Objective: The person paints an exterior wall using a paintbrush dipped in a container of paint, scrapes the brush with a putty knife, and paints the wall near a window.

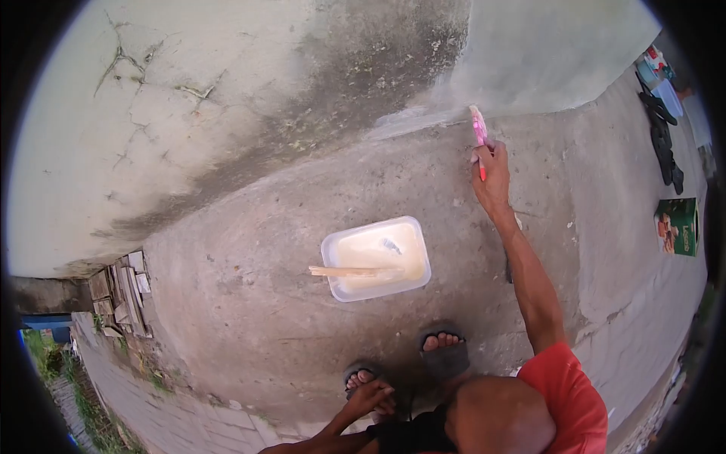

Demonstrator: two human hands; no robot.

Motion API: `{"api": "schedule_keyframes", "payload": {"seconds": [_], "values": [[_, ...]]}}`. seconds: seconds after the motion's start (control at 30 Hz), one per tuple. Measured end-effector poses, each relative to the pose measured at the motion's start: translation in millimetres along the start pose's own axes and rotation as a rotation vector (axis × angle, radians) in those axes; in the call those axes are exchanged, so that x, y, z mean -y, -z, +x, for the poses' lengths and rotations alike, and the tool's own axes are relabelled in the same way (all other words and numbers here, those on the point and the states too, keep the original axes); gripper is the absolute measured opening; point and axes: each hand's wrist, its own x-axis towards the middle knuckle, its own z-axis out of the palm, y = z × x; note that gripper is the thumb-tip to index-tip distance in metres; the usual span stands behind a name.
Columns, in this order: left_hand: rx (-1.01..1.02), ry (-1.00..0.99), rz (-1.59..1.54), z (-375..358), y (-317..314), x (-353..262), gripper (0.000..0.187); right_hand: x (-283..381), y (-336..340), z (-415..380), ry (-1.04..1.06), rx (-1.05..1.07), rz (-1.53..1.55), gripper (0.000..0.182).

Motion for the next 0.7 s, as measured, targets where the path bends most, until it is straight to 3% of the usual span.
{"api": "schedule_keyframes", "payload": {"seconds": [0.07,0.2,0.33,0.5,0.57,0.63,0.7], "values": [[0.017,0.037,-0.030,-3,1,0,0.034,32,-9,3,0.081,-0.043,0.069,0.023],[0.029,0.054,-0.044,-3,3,1,0.034,87,-46,12,0.286,0.176,0.385,0.023],[0.023,0.055,-0.064,1,2,3,0.034,91,-29,20,0.376,0.370,0.472,0.023],[0.009,0.010,-0.050,-4,-1,-4,0.034,5,8,27,0.131,0.135,0.384,0.022],[0.009,-0.006,-0.013,-5,-2,-2,0.032,-3,8,12,0.043,-0.141,0.305,0.020],[0.012,0.010,-0.026,-3,-1,-1,0.032,18,-12,3,0.039,-0.195,0.245,0.020],[0.012,0.034,-0.029,-5,1,0,0.031,53,-31,5,0.161,-0.052,0.284,0.021]]}}
